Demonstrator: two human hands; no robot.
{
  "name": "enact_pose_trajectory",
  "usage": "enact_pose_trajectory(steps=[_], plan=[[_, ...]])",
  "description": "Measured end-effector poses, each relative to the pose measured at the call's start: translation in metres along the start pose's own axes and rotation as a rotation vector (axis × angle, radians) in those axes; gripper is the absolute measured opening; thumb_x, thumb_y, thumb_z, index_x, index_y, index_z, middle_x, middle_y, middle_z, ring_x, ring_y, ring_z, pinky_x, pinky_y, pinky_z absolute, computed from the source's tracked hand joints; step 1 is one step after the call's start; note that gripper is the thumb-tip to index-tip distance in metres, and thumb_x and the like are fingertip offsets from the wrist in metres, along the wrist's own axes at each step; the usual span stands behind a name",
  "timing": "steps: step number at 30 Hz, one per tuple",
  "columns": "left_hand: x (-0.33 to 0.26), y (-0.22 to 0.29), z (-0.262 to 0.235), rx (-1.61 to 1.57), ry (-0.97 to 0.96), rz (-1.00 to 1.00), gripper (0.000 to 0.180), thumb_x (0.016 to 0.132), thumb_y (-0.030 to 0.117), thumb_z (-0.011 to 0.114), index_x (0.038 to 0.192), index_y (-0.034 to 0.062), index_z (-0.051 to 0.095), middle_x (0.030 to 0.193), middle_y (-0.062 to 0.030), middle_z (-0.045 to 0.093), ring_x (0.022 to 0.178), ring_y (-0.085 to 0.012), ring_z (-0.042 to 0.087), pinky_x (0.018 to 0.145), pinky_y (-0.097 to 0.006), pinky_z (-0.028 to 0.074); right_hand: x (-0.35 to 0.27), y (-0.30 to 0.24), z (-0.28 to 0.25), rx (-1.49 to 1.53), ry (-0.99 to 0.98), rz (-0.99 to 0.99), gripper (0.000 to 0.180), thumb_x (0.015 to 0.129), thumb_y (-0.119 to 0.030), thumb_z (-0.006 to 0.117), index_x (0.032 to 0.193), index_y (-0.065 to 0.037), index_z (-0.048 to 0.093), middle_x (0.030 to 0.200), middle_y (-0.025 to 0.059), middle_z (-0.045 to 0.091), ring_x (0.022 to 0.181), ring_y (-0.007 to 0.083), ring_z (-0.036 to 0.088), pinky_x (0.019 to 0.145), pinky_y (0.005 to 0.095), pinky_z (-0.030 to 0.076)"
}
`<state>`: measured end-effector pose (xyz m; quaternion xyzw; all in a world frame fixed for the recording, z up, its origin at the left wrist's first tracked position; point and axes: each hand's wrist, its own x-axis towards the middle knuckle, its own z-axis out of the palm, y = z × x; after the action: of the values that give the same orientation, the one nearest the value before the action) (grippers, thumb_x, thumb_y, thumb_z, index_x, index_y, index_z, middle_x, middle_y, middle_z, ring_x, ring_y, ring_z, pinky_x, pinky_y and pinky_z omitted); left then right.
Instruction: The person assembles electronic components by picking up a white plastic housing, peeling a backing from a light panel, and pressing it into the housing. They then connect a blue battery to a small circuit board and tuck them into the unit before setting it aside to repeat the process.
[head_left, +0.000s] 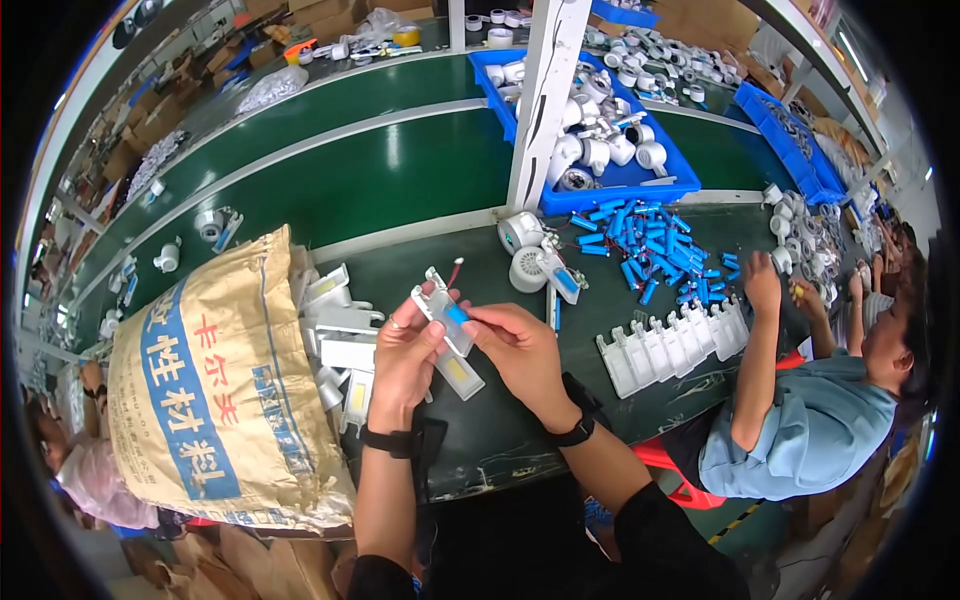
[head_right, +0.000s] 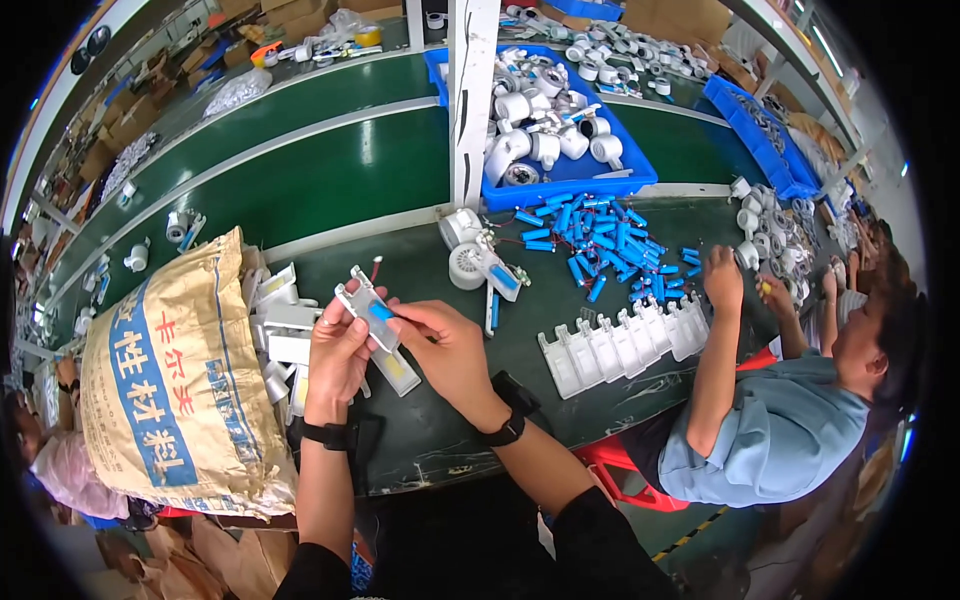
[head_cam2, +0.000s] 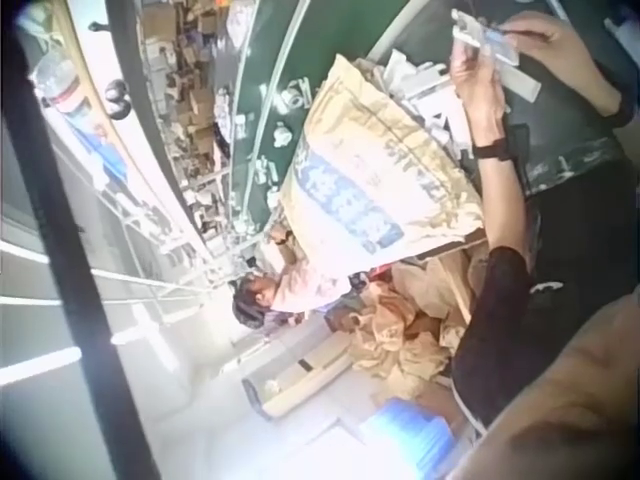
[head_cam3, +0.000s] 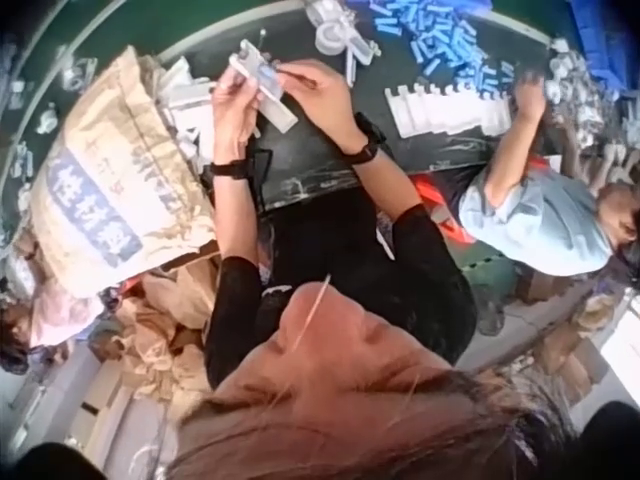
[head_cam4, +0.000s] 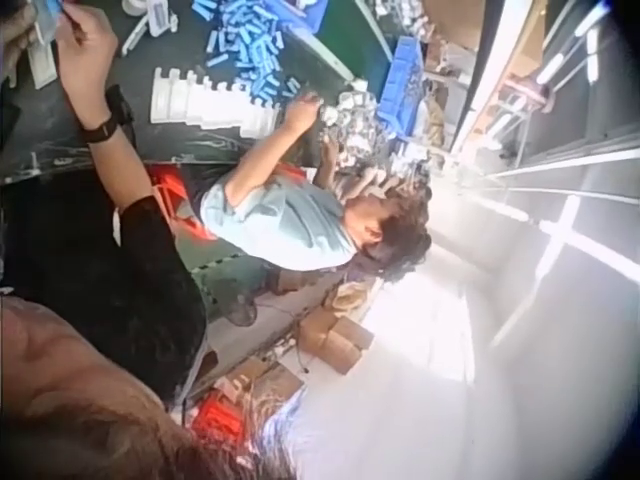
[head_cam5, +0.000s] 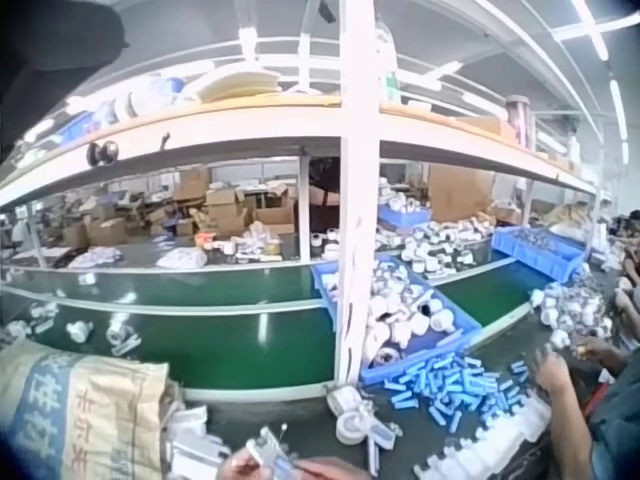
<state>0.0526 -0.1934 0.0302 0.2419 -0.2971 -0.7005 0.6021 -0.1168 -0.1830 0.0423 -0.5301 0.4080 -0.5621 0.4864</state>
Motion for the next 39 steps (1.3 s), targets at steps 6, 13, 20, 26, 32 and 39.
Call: enact_pose_trajectory(steps=[6,13,20,26,32,39], plan=[[0.000,-0.001,-0.001,-0.016,-0.004,0.002,0.052,0.093,-0.002,0.068,0.143,0.0050,0.054,0.139,-0.0213,0.059,0.126,-0.0380,0.060,0.106,-0.048,0.053,-0.001,-0.010,0.003,-0.185,0.044,-0.069,0.018,0.091,-0.003,0.075,0.109,0.000,0.076,0.101,0.0069,0.073,0.086,0.0092,0.066,0.072,0.0226,0.051],[-0.002,-0.007,-0.002,0.049,-0.035,0.052,0.051,0.094,0.000,0.068,0.143,0.0064,0.054,0.139,-0.0220,0.059,0.127,-0.0408,0.059,0.104,-0.049,0.055,-0.004,-0.006,0.004,-0.310,0.030,-0.166,0.021,0.085,-0.002,0.078,0.106,-0.002,0.078,0.093,0.0082,0.073,0.080,0.0150,0.068,0.069,0.0261,0.052],[0.000,-0.019,-0.014,0.152,-0.012,0.090,0.048,0.094,-0.001,0.066,0.140,0.0041,0.051,0.141,-0.0214,0.057,0.130,-0.0382,0.057,0.107,-0.045,0.051,0.002,0.003,0.000,-0.386,0.031,-0.268,0.017,0.084,-0.006,0.080,0.099,0.000,0.076,0.085,0.0095,0.070,0.075,0.0192,0.067,0.065,0.0292,0.051],[-0.012,0.000,0.013,-0.041,-0.303,0.072,0.095,0.086,0.017,0.081,0.161,0.0100,0.023,0.163,-0.0211,0.030,0.149,-0.0374,0.034,0.114,-0.056,0.042,-0.012,-0.040,-0.022,-0.471,0.151,-0.409,0.019,0.085,-0.007,0.078,0.103,-0.004,0.076,0.090,0.0104,0.071,0.079,0.0251,0.069,0.069,0.0333,0.054],[0.003,0.003,0.010,0.054,-0.163,0.130,0.071,0.100,0.030,0.064,0.156,0.0008,0.031,0.159,-0.0231,0.035,0.147,-0.0377,0.035,0.120,-0.057,0.033,-0.036,-0.097,-0.168,-0.982,0.557,-0.192,0.016,0.088,-0.008,0.075,0.103,-0.002,0.076,0.093,0.0115,0.074,0.077,0.0202,0.068,0.070,0.0317,0.053],[-0.001,0.005,-0.001,0.011,-0.123,0.091,0.054,0.105,0.025,0.055,0.151,0.0002,0.040,0.144,-0.0170,0.053,0.132,-0.0301,0.053,0.117,-0.053,0.038,0.039,-0.080,-0.348,-1.218,0.884,0.078,0.028,0.084,-0.033,0.071,0.097,-0.010,0.080,0.088,0.0165,0.075,0.084,0.0340,0.074,0.079,0.0404,0.058]])
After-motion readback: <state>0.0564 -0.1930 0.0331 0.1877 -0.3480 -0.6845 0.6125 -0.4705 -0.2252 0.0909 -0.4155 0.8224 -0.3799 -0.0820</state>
